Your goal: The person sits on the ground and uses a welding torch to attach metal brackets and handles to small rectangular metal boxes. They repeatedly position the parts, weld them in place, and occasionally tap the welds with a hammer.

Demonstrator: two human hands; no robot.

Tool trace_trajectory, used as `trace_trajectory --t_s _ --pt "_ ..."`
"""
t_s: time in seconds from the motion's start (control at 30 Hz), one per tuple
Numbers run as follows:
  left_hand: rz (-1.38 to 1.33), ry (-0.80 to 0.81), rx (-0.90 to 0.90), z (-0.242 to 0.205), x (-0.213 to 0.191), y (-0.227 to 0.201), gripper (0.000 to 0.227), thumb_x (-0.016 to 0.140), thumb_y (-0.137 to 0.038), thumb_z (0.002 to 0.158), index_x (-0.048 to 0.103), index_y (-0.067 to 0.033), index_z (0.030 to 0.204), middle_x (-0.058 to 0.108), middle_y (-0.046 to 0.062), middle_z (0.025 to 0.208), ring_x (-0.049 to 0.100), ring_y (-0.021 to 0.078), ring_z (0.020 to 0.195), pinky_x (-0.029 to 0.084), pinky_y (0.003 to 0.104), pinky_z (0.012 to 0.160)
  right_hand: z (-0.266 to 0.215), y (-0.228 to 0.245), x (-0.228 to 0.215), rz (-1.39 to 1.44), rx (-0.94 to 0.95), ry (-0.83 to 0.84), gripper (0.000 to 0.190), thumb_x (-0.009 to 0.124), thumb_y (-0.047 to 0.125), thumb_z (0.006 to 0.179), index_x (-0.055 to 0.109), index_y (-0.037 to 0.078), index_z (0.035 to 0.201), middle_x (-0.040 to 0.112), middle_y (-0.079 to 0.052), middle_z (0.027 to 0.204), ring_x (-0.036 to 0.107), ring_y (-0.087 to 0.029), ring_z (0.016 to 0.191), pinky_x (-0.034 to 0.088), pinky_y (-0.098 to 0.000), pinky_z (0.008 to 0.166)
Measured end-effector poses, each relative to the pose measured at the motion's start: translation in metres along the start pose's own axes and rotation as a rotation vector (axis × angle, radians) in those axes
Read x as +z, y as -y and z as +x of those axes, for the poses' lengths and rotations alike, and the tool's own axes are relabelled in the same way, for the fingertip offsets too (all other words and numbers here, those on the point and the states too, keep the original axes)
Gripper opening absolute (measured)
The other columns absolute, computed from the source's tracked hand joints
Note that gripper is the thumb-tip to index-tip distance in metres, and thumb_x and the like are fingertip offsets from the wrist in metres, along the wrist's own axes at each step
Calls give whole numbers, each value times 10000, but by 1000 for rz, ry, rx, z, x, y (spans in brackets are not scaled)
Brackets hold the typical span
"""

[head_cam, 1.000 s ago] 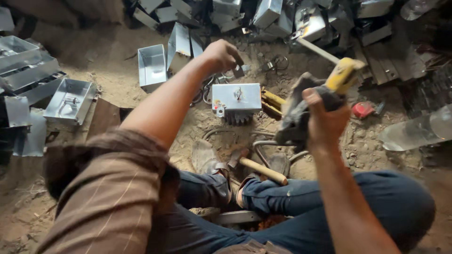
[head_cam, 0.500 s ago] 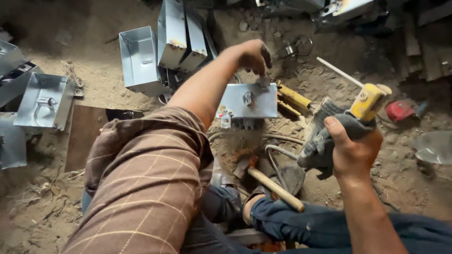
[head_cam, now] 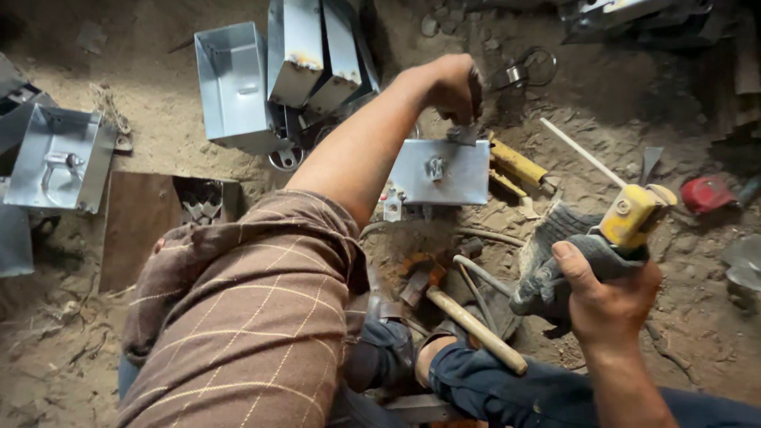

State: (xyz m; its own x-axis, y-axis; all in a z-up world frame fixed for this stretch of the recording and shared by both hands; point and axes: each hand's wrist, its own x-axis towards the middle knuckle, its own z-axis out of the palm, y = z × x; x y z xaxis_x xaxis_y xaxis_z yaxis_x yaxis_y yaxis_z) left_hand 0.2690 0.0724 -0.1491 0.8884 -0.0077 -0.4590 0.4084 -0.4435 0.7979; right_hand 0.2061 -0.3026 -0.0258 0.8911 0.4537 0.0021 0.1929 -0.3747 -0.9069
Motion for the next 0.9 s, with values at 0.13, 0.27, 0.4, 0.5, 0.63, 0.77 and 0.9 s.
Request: trace_trajectory --t_s 0.13,0.27,0.4,0.5,0.63,0.77,0.9 --pt "8 19 2 -5 -3 0 260 867 -51 661 820 -86 915 799 29 838 758 134 691 636 297 607 -2 -3 2 66 -2 7 340 839 162 911 651 1 1142 706 -20 987 675 -116 907 550 -257 887" --pt "-23 42 2 -3 -2 1 301 869 -45 662 810 -73 955 800 33 861 779 130 710 652 290 615 -2 -4 5 14 -7 37 336 836 160 916 656 -8 1145 703 -22 965 667 -108 840 546 -261 882" --pt "-75 60 -6 1 0 4 326 872 -31 669 778 -45 980 792 53 867 782 144 714 648 298 608 -3 -5 7 -2 -5 50 342 839 175 912 652 -7 1134 698 -26 953 658 -107 833 538 -264 876" --pt "-99 44 -20 4 1 6 294 867 -17 670 763 -29 945 775 63 846 769 149 710 647 301 608 -3 -6 8 -18 -7 54 342 840 191 913 652 -5 1120 704 -33 953 666 -115 836 539 -269 876" --pt "-97 25 -28 4 1 9 298 877 -13 660 752 -22 930 772 67 830 767 149 700 649 301 608 -4 -5 7 -59 8 78 329 831 205 909 673 -6 1106 720 -45 933 687 -129 825 552 -279 867" --pt "-127 22 -26 4 1 12 322 873 -15 668 769 -37 973 781 54 843 768 142 710 662 290 619 -3 -5 8 -73 30 79 326 837 212 912 671 -9 1084 717 -59 906 687 -147 814 558 -294 842" --pt "-127 16 -31 7 3 15 347 860 19 655 773 -26 987 784 49 867 763 133 729 675 294 625 -4 -6 11 -9 56 67 379 837 224 885 647 26 1146 715 -44 982 701 -143 874 577 -290 840"
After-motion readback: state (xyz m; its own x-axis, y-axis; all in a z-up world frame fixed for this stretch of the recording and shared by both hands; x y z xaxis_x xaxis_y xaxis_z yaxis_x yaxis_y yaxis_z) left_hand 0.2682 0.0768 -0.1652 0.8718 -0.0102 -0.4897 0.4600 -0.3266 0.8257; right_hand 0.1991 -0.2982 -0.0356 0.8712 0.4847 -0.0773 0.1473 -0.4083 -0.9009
